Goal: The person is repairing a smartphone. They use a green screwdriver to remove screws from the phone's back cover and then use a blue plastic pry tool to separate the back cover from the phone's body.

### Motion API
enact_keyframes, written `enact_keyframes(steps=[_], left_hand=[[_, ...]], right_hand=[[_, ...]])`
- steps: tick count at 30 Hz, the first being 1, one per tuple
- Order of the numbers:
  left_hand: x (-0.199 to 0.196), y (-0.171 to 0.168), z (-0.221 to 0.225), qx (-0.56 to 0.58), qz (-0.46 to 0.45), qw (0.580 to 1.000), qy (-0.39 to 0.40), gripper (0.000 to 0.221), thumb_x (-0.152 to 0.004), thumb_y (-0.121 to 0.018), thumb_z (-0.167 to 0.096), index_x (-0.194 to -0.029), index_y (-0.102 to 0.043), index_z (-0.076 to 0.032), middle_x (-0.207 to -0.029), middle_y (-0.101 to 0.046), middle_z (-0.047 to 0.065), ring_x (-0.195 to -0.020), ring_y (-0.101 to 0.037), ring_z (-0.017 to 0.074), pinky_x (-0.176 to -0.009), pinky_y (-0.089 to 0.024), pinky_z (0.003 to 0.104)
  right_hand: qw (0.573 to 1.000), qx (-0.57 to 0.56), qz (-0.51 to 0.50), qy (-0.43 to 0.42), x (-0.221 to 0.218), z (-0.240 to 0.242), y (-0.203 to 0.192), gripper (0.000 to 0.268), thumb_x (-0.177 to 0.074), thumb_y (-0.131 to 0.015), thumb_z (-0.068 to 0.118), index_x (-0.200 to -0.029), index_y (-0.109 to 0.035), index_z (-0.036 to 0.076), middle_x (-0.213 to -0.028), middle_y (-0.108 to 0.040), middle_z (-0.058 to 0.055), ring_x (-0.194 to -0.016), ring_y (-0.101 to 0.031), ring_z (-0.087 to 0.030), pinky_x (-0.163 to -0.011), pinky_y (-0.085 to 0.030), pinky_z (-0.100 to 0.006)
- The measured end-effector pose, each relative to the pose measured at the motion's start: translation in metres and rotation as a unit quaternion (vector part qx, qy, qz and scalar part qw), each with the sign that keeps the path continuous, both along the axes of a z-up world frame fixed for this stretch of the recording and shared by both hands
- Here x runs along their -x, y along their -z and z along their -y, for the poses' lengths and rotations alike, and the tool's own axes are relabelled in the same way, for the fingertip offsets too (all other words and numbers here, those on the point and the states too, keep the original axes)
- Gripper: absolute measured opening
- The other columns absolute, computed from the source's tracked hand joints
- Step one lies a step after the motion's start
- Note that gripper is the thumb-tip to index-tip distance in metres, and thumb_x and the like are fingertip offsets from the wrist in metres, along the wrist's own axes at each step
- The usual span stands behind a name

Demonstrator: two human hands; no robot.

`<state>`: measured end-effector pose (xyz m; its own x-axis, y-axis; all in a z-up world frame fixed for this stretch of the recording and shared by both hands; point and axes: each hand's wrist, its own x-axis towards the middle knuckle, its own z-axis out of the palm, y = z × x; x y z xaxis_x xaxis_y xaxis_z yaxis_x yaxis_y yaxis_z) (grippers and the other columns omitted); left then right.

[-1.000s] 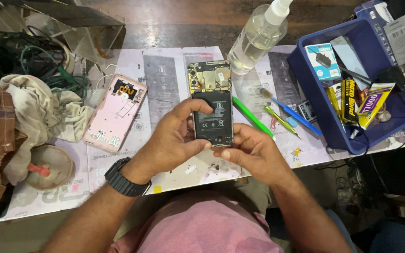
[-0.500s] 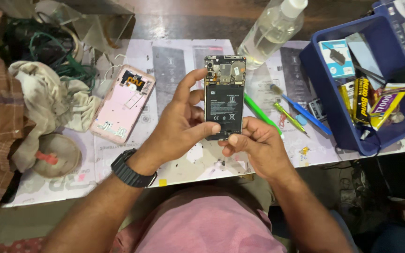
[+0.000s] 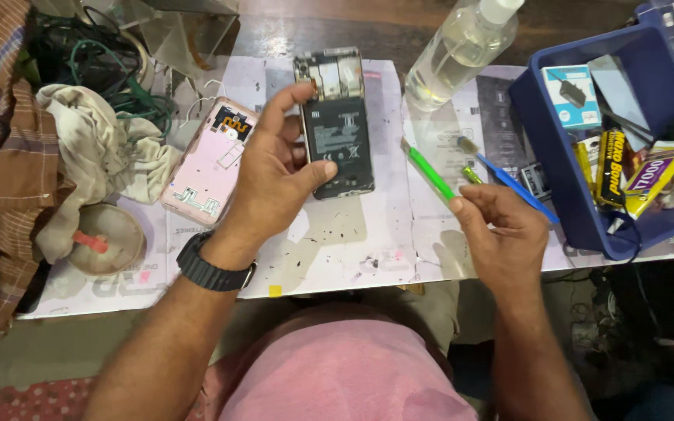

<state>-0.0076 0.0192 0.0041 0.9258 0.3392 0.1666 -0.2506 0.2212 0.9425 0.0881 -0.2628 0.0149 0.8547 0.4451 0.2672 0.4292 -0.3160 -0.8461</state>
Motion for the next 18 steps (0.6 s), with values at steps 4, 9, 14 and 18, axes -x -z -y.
enact_keyframes(steps=[4,9,14,18], left_hand=[[0.000,-0.008,0.009,-0.110,-0.122,0.985,0.044,0.079,-0.081,-0.069,0.012,-0.151,-0.039,-0.010,-0.115,-0.069,0.010,-0.091,-0.068,0.0107,-0.076,-0.058,0.025],[0.002,-0.026,0.025,-0.195,-0.206,0.957,0.059,0.075,-0.078,-0.073,0.007,-0.145,-0.046,-0.012,-0.109,-0.066,0.009,-0.080,-0.067,0.0121,-0.069,-0.058,0.026],[0.003,-0.038,0.033,-0.298,-0.236,0.922,0.074,0.075,-0.078,-0.074,-0.001,-0.145,-0.043,-0.006,-0.103,-0.072,0.020,-0.086,-0.072,0.0239,-0.079,-0.057,0.036],[0.007,-0.049,0.039,-0.504,-0.158,0.847,0.052,0.068,-0.079,-0.077,-0.015,-0.139,-0.047,-0.001,-0.108,-0.067,0.027,-0.093,-0.067,0.0445,-0.080,-0.052,0.051]], right_hand=[[0.996,0.062,0.054,0.045,-0.004,0.012,-0.010,0.015,-0.095,-0.078,0.004,-0.109,-0.074,-0.002,-0.086,-0.073,-0.005,-0.071,-0.063,-0.007,-0.065,-0.050,-0.022],[0.989,0.082,0.113,0.042,-0.007,0.012,-0.018,0.014,-0.090,-0.080,0.004,-0.103,-0.075,0.001,-0.088,-0.073,-0.007,-0.065,-0.063,-0.010,-0.059,-0.049,-0.024],[0.990,0.079,0.108,0.051,-0.014,0.017,-0.026,0.011,-0.092,-0.079,0.004,-0.102,-0.075,0.002,-0.088,-0.070,-0.007,-0.068,-0.063,-0.009,-0.059,-0.049,-0.023],[0.983,0.080,0.139,0.085,-0.026,0.033,-0.034,0.011,-0.091,-0.080,0.003,-0.101,-0.074,0.001,-0.089,-0.070,-0.007,-0.065,-0.057,-0.010,-0.058,-0.045,-0.025]])
